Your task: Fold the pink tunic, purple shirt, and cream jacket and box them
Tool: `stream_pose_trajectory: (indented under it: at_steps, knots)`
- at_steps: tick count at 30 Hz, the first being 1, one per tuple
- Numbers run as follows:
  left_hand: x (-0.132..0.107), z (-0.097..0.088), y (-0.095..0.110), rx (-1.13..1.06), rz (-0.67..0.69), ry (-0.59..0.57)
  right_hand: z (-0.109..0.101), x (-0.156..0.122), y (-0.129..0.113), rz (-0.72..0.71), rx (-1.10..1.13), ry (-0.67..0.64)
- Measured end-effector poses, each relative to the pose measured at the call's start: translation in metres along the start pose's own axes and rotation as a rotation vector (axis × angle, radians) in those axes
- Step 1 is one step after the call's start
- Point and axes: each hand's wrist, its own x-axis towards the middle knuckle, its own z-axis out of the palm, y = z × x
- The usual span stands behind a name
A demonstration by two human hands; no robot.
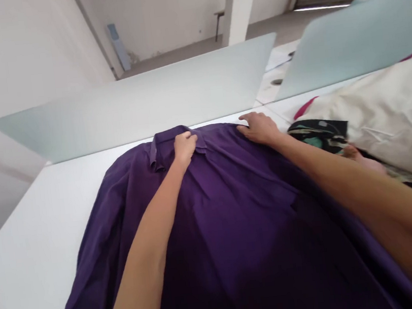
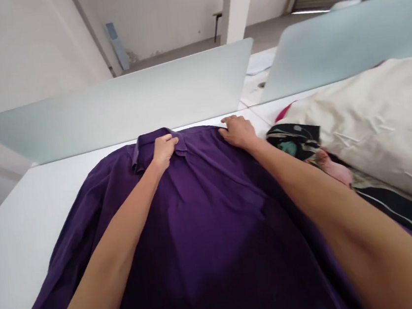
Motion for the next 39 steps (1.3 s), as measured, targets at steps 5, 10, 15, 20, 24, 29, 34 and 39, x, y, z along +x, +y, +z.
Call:
stream_pose_trajectory:
  at_steps: [5, 10, 15, 20, 24, 29, 34, 39]
  knots:
    - [0.009, 0.009, -0.008, -0.158, -0.032, -0.037, 0.004, 0.009, 0.004, 0.116, 0.121, -0.001]
    - [0.012, 0.018, -0.009, -0.175, -0.054, -0.078, -0.001, 0.01, -0.007, 0.153, 0.098, -0.002]
    - [0.017, 0.011, -0.005, -0.22, 0.026, -0.041, -0.008, 0.016, -0.011, 0.201, 0.122, 0.085]
    - [0.02, 0.009, -0.008, 0.04, 0.076, 0.062, -0.003, 0.017, -0.011, 0.243, 0.115, 0.07]
    - [0.015, 0.005, -0.007, 0.193, 0.081, 0.07, 0.007, 0.016, -0.01, 0.159, 0.024, 0.045]
    - [0.01, -0.003, -0.002, 0.499, 0.116, 0.002, 0.006, 0.028, -0.024, -0.033, 0.05, 0.191]
    - [0.004, 0.002, 0.001, 0.539, 0.125, -0.004, 0.017, 0.03, -0.063, -0.287, 0.088, 0.078]
    - [-0.009, -0.012, 0.013, 0.749, 0.219, -0.114, 0.055, 0.024, -0.069, -0.369, 0.074, -0.09]
